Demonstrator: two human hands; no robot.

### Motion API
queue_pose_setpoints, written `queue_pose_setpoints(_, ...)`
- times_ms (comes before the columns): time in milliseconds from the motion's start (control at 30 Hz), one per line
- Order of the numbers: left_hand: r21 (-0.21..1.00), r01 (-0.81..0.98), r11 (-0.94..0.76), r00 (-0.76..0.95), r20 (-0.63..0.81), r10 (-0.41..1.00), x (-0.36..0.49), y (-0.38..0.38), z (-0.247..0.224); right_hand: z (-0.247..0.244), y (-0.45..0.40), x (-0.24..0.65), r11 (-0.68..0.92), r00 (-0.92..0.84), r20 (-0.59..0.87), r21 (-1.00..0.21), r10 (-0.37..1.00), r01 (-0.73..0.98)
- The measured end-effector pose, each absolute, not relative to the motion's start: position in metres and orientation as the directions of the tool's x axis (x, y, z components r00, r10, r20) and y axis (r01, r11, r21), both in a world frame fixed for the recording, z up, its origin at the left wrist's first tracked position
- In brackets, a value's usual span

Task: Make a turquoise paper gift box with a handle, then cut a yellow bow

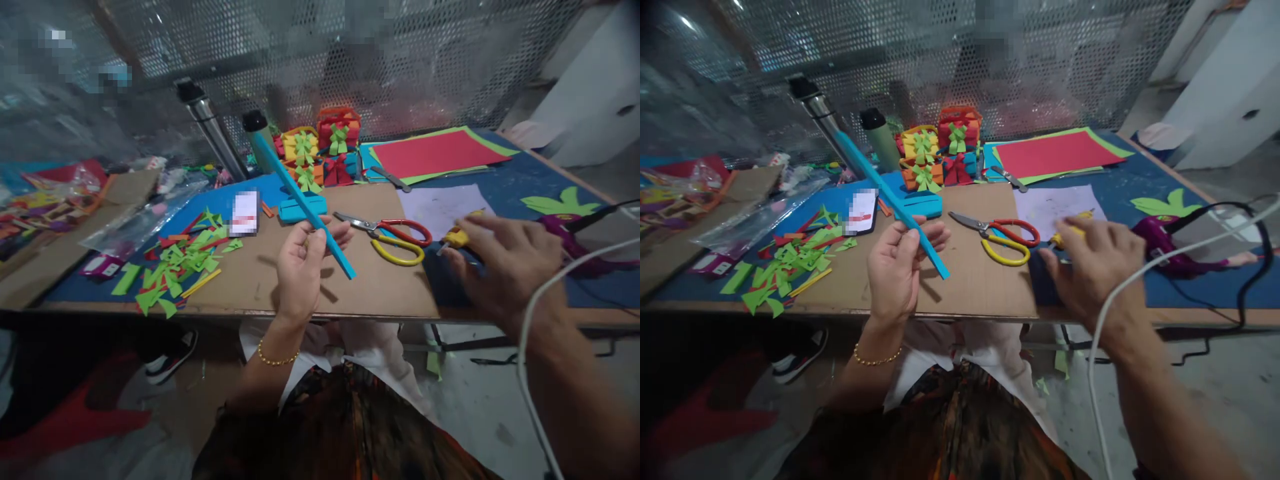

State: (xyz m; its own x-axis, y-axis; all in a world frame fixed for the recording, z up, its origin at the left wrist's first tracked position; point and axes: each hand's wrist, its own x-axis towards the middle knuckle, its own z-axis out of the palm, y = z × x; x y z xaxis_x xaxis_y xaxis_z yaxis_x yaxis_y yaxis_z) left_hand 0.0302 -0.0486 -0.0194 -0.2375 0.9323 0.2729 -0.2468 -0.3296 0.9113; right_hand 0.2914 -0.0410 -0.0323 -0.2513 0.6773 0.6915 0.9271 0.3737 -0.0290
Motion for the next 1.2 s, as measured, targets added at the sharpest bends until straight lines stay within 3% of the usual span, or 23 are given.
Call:
queue_pose_setpoints(67,0.899,-0.218,-0.380,-0.270,0.318,0.909,0.038,-0.052,-0.018,-0.026,-0.055,0.263,0.634,-0.322,0.718,-0.211,0.617,0.744)
queue_pose_setpoints(133,0.894,-0.211,-0.396,-0.276,0.334,0.901,0.046,-0.057,-0.017,-0.023,-0.064,0.235,0.724,-0.319,0.700,-0.406,0.639,0.558)
queue_pose_setpoints(400,0.896,-0.217,-0.387,-0.261,0.329,0.908,0.058,-0.066,-0.023,-0.028,-0.055,0.183,0.580,-0.198,0.545,-0.779,0.815,0.238)
queue_pose_setpoints(567,0.918,-0.183,-0.353,-0.235,0.308,0.922,0.057,-0.066,-0.026,-0.030,-0.055,0.181,0.451,-0.156,0.435,-0.889,0.887,0.081)
queue_pose_setpoints(767,0.959,-0.185,-0.215,-0.082,0.203,0.976,0.044,-0.065,-0.025,-0.035,-0.058,0.184,0.272,-0.176,0.282,-0.959,0.943,-0.079)
queue_pose_setpoints(933,0.980,-0.091,-0.177,-0.118,0.166,0.979,0.039,-0.063,-0.024,-0.038,-0.058,0.182,0.239,-0.185,0.257,-0.964,0.949,-0.115)
queue_pose_setpoints(1200,0.968,-0.051,-0.246,-0.235,0.227,0.945,0.038,-0.056,-0.026,-0.040,-0.058,0.190,0.140,-0.295,0.156,-0.987,0.943,-0.075)
